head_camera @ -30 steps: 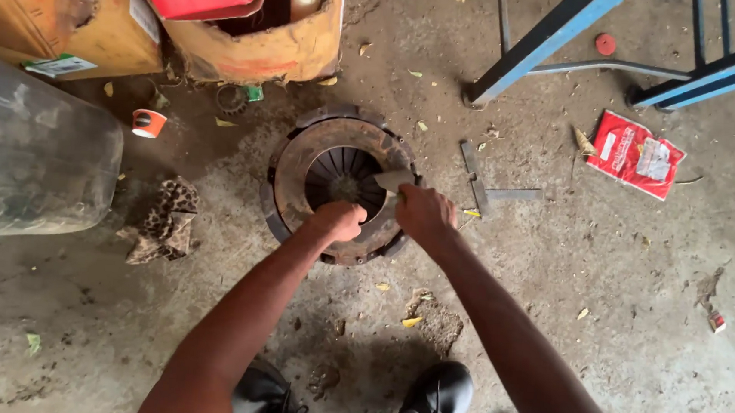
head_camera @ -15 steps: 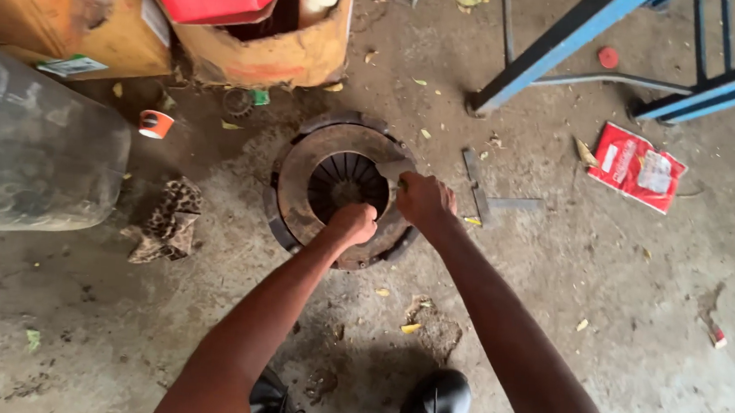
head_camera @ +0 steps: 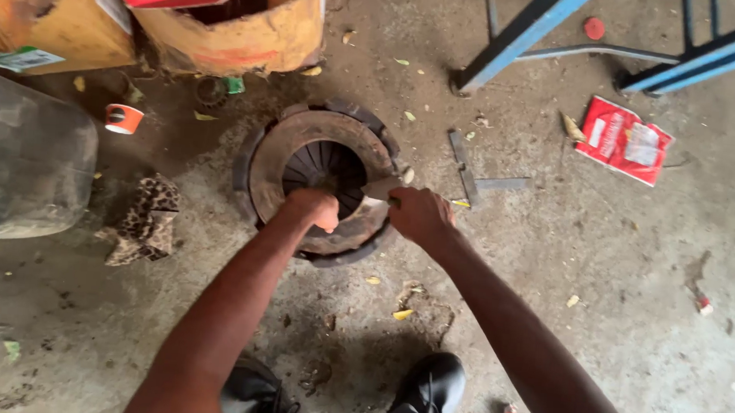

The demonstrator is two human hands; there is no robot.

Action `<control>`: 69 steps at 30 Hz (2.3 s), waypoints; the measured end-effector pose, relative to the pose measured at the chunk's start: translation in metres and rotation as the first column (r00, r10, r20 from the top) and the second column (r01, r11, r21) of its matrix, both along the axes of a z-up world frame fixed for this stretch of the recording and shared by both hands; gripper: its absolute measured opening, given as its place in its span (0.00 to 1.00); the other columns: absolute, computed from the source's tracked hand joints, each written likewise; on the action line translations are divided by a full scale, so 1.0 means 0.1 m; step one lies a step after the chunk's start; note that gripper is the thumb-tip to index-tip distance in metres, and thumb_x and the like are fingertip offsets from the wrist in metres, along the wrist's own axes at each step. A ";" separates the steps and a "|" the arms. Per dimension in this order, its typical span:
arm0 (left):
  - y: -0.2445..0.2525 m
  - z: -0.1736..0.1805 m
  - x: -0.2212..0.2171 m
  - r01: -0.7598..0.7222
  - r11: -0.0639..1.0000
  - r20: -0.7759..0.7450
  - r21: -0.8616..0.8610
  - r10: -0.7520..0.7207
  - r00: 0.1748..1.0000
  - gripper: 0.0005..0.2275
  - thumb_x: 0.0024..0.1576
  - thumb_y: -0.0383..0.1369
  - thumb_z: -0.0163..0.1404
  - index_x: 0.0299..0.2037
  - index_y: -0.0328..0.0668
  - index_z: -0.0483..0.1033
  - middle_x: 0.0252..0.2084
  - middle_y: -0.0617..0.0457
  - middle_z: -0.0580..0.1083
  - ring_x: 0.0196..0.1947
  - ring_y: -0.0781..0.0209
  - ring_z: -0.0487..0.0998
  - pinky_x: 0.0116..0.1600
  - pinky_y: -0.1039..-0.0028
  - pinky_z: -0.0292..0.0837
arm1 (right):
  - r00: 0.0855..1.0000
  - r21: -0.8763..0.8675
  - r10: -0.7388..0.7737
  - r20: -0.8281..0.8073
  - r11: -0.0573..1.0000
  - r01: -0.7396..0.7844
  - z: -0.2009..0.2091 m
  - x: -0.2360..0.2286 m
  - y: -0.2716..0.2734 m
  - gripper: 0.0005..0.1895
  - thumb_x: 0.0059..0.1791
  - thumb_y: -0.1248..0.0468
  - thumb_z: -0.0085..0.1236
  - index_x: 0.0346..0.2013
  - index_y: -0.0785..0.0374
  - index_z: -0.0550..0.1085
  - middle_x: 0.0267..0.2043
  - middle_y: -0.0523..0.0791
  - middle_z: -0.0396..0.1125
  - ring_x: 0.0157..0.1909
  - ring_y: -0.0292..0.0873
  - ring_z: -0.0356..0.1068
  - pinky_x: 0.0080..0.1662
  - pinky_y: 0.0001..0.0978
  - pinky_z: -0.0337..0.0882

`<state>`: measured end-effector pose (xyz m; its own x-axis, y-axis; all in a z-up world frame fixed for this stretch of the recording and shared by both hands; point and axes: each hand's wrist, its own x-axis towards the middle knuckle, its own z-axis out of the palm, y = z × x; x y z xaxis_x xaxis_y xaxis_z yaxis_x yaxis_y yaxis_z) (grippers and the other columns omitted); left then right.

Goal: Scraping and cleaning a vehicle clutch pressure plate using a hand scraper on a workshop floor.

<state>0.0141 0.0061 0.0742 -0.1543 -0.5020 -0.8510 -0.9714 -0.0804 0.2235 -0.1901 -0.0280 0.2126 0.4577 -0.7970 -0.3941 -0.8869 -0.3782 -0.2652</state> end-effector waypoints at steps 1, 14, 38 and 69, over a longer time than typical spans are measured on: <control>0.02 0.05 -0.06 0.005 1.000 -0.002 -0.006 -0.005 1.000 0.13 0.57 0.35 0.51 0.49 0.41 0.82 0.52 0.46 0.79 0.51 0.44 0.80 0.53 0.51 0.77 | 1.000 -0.006 -0.005 -0.002 1.000 0.005 0.03 -0.03 0.02 0.17 0.48 0.54 0.55 0.50 0.48 0.80 0.43 0.52 0.76 0.45 0.59 0.76 0.50 0.56 0.75; 0.19 -0.50 -0.25 -0.420 0.822 -0.361 -0.384 0.285 0.888 0.15 0.58 0.44 0.53 0.43 0.41 0.82 0.43 0.39 0.80 0.46 0.37 0.81 0.50 0.48 0.76 | 0.997 -0.035 -0.066 0.028 0.997 0.067 -0.06 -0.06 0.18 0.16 0.49 0.55 0.52 0.50 0.45 0.80 0.43 0.54 0.76 0.46 0.63 0.76 0.51 0.58 0.74; 0.24 -0.10 -0.23 -0.463 0.858 -0.298 -0.223 0.392 0.870 0.14 0.60 0.45 0.52 0.48 0.48 0.82 0.50 0.44 0.80 0.50 0.42 0.80 0.53 0.50 0.74 | 0.993 0.047 -0.099 -0.066 0.994 0.102 0.03 0.11 0.01 0.16 0.48 0.55 0.52 0.47 0.45 0.81 0.46 0.52 0.76 0.49 0.60 0.76 0.53 0.56 0.75; 0.01 0.12 -0.03 -0.216 0.933 -0.252 -0.288 0.144 0.957 0.13 0.57 0.41 0.55 0.44 0.43 0.85 0.47 0.41 0.82 0.47 0.42 0.83 0.54 0.56 0.77 | 0.996 -0.007 0.069 -0.052 0.998 -0.069 0.09 0.16 -0.29 0.15 0.49 0.53 0.52 0.45 0.49 0.80 0.42 0.52 0.76 0.47 0.60 0.76 0.51 0.59 0.73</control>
